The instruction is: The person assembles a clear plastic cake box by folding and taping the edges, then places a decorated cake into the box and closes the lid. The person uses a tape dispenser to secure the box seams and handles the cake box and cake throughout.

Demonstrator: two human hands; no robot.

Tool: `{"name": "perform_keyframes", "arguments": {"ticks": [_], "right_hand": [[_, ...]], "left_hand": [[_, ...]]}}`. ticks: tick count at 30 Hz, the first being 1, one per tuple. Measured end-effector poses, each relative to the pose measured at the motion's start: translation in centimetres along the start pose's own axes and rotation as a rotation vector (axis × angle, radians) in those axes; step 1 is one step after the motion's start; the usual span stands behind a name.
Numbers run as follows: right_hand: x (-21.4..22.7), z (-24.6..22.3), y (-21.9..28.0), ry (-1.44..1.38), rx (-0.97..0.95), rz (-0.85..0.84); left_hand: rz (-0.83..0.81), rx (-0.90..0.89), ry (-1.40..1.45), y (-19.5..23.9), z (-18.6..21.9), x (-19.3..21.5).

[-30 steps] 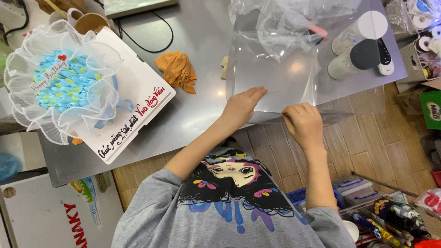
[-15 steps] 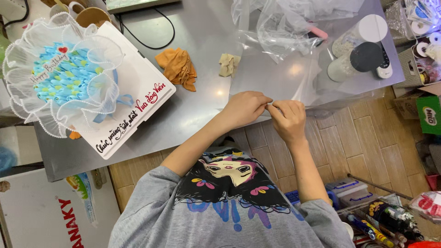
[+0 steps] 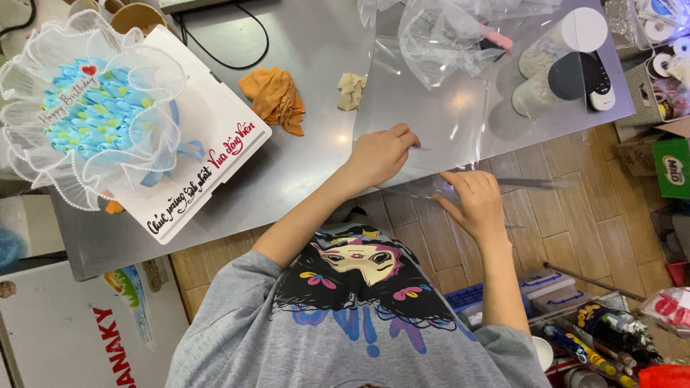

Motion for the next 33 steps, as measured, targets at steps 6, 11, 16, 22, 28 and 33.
{"name": "perform_keyframes", "arguments": {"ticks": [6,11,16,22,28,33], "right_hand": [[-0.5,-0.5,1.7,-0.031,0.006,-0.135],[0.2,-0.3,1.0,0.036,-0.001,0.067],[-1.2,-1.0,-1.2,0.095,0.068,0.229],[-2.3,-1.2,-2.1,0.114,0.078,0.276],[-3.0,-1.0,-2.2,0.073,0.085,0.312],[-3.2,-0.9,-1.8,0.098,0.075,0.311]], "left_hand": [[0.059,-0.031,0.052,-0.7,0.2,0.7],[-0.006,-0.015,-0.046,-1.0,0.5,-0.1],[-0.016,-0.124,-0.041,-1.4,1.6,-1.7],[0.074,-0.012,0.008,-2.0,0.1,-1.8],[0.089,0.001,-0.028,-1.7,0.2,-2.1],[0.075,0.021,-0.040,-1.4,0.2,-2.4]]}}
Point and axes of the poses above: each hand's wrist, its own y-axis away from the middle knuckle, its own x-axis out of the back of the hand, z = x × y, the point moved 7 cm from there along -y, towards the middle knuckle, and after that the axes turned 10 degrees about z, right-handed, at the moved point
